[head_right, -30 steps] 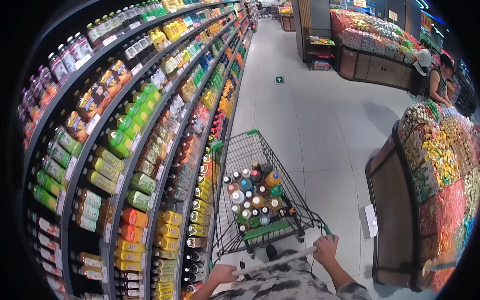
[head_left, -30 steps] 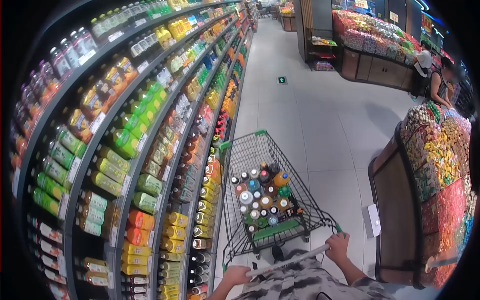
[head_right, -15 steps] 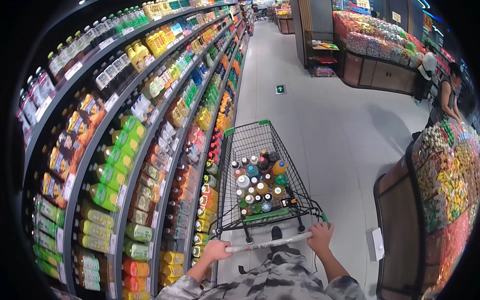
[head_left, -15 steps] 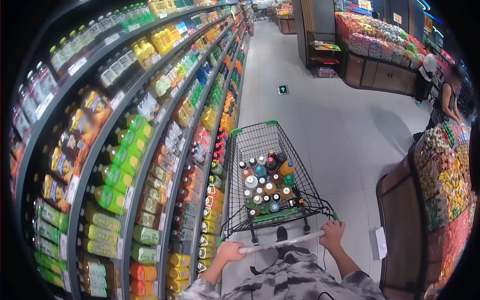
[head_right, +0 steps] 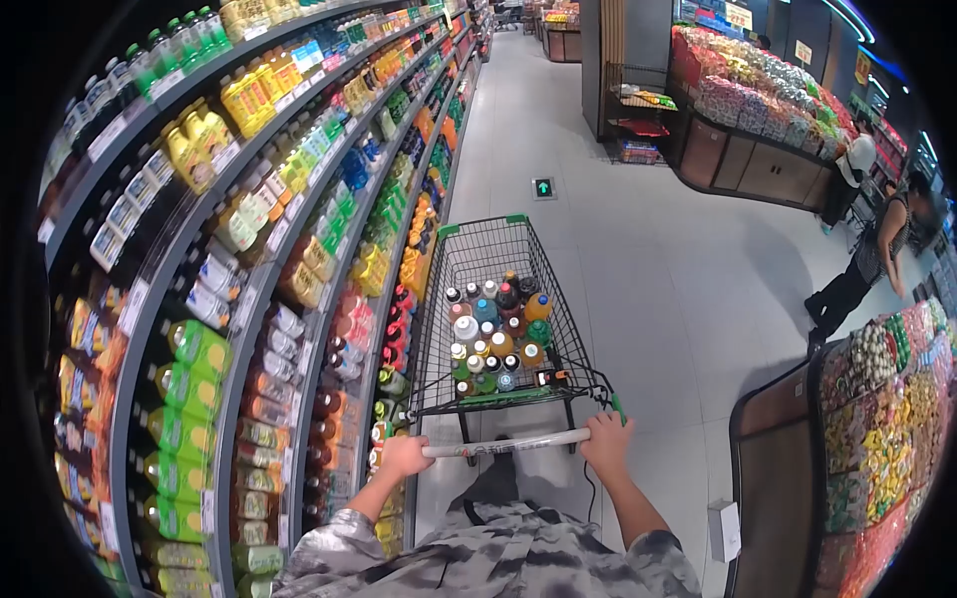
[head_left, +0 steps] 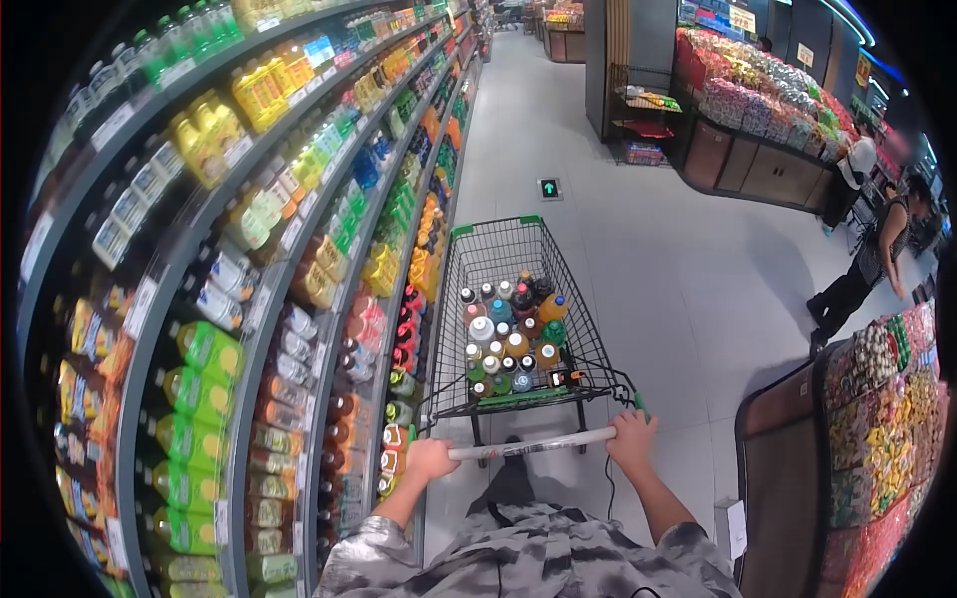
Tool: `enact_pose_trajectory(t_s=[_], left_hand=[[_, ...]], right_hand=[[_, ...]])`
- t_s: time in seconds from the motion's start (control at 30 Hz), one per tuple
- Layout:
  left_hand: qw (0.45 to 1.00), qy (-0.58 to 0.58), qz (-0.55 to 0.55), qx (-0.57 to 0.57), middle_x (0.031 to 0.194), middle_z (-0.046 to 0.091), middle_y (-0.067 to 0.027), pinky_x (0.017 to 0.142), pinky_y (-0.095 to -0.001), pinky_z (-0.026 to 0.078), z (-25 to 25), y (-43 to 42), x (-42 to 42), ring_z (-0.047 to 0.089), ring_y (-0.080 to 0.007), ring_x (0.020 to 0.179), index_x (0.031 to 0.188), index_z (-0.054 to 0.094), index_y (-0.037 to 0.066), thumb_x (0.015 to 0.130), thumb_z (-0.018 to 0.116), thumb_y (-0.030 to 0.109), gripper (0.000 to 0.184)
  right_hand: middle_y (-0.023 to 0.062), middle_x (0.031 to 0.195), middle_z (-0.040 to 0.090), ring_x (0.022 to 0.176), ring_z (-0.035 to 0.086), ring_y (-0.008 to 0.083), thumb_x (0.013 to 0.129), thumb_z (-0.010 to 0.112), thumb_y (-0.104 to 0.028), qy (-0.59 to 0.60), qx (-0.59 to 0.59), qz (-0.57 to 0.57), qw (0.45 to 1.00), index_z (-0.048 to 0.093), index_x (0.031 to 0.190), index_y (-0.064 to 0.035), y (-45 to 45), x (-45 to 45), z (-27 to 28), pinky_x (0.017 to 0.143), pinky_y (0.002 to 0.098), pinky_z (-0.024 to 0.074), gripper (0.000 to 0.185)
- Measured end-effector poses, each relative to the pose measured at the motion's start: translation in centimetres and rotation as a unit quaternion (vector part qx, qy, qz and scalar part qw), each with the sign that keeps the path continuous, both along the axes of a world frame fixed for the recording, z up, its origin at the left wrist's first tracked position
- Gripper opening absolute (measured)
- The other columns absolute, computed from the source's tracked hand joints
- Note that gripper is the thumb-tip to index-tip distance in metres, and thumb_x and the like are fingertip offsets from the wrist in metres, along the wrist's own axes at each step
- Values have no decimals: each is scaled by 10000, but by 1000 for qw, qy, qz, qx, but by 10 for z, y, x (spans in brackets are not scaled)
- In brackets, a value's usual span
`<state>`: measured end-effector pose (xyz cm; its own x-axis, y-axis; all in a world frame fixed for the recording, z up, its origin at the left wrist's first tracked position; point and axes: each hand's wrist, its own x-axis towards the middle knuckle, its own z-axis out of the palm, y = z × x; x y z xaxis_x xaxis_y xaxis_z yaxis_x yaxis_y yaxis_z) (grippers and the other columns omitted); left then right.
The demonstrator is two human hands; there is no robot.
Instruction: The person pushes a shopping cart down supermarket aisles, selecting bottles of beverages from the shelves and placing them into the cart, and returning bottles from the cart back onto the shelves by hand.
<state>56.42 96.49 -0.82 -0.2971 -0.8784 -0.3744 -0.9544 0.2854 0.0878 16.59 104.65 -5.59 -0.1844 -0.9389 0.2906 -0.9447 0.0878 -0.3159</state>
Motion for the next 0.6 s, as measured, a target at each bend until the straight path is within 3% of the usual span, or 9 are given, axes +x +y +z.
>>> enact_pose_trajectory(t_s=[0.43, 0.6], left_hand=[[999, -6, -38, 7, 797, 698, -124, 697, -445, 537, -7, -304, -43, 680, -320, 784, 858, 702, 166, 720, 606, 400, 288], [998, 40, -55, -16, 749, 684, -123, 676, -454, 533, -21, -416, -51, 674, -323, 741, 808, 680, 142, 704, 622, 387, 273]], right_hand=[[7, 770, 568, 841, 521, 251, 598, 640, -80, 17, -57, -12, 998, 634, 686, -144, -286, -40, -11, 819, 443, 340, 110], [8, 752, 551, 817, 515, 245, 601, 631, -87, 2, -82, -20, 996, 621, 678, -143, -387, -50, -11, 773, 432, 331, 95]])
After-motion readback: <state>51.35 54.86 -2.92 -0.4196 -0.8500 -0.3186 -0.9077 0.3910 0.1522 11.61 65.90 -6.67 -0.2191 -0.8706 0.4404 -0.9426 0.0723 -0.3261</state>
